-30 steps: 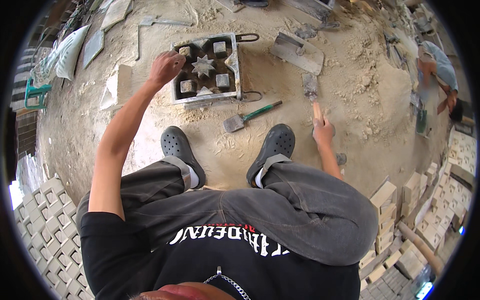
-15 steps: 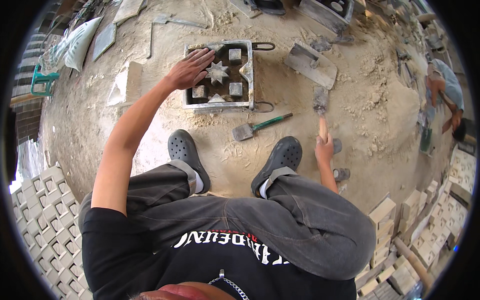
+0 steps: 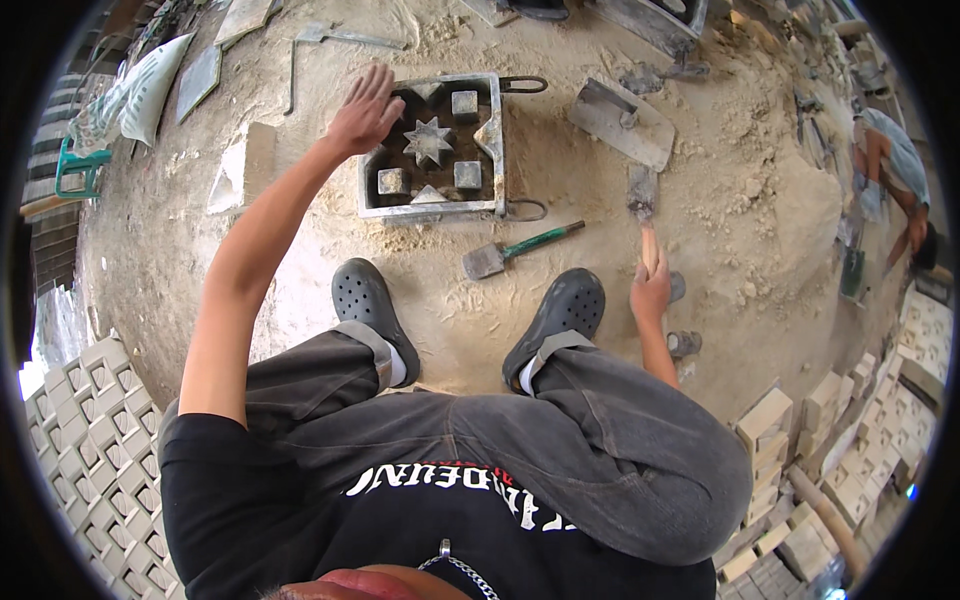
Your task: The person casts a decorative concrete block by filling a star-shaped mold with a sand and cement mixture, using a trowel to scoop material from a pile and a brush to clean the edges.
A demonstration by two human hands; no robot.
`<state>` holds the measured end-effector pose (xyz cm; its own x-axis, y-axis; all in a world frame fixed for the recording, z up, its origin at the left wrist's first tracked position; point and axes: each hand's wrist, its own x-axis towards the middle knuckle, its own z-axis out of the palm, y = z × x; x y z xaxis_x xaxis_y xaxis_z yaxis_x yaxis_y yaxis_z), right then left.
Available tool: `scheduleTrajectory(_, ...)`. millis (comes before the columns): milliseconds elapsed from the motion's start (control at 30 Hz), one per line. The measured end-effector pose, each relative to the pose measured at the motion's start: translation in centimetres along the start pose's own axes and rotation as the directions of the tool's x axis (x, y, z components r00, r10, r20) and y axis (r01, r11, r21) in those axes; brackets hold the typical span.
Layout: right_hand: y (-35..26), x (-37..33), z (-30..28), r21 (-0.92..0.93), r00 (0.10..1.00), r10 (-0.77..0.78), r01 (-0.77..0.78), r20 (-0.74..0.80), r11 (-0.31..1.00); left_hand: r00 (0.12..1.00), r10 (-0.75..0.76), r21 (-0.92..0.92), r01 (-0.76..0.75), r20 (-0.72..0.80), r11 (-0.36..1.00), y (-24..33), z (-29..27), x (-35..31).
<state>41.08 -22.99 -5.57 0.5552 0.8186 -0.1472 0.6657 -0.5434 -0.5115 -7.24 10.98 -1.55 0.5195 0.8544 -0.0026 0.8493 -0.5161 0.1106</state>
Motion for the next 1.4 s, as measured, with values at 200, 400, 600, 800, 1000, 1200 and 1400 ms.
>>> scheduleTrajectory(200,0.0,-0.8,-0.4,-0.172,0.984,-0.148,0.130,-0.097,0.977,0.968,0.226,0.036,-0.231,0.109,0.972,2.6,-1.2,-0.3)
scheduleTrajectory(400,2.0,-7.3,-4.3,-0.138,0.998,-0.059,0.061,0.022,0.988,0.796,0.314,0.232,-0.484,0.518,0.844,1.5,-9.1,-1.0)
scheduleTrajectory(600,3.1,-12.3,-7.0,-0.168,0.950,0.115,-0.067,0.290,0.983,0.929,0.119,0.298,-0.231,0.350,0.926,-8.2,-12.9,-7.6)
scheduleTrajectory(800,2.8,-15.9,-9.8,-0.223,0.903,0.204,-0.125,0.378,0.967,0.598,-0.166,0.180,0.037,0.784,0.983,-11.4,-12.3,-21.4)
scheduleTrajectory(1000,1.5,-16.2,-16.2,-0.316,0.835,0.278,-0.132,0.476,0.939,0.449,-0.128,-0.042,0.350,0.885,0.936,-5.6,-8.1,-36.6)
scheduleTrajectory(1200,-0.6,-16.9,-24.1,-0.430,0.766,0.380,-0.150,0.519,0.890,0.448,-0.115,-0.202,0.599,0.887,0.775,-1.8,-4.9,-40.3)
scheduleTrajectory(1400,-0.8,-16.6,-21.0,-0.418,0.763,0.354,-0.122,0.541,0.900,0.477,-0.091,-0.236,0.580,0.874,0.779,-3.1,-3.4,-38.6)
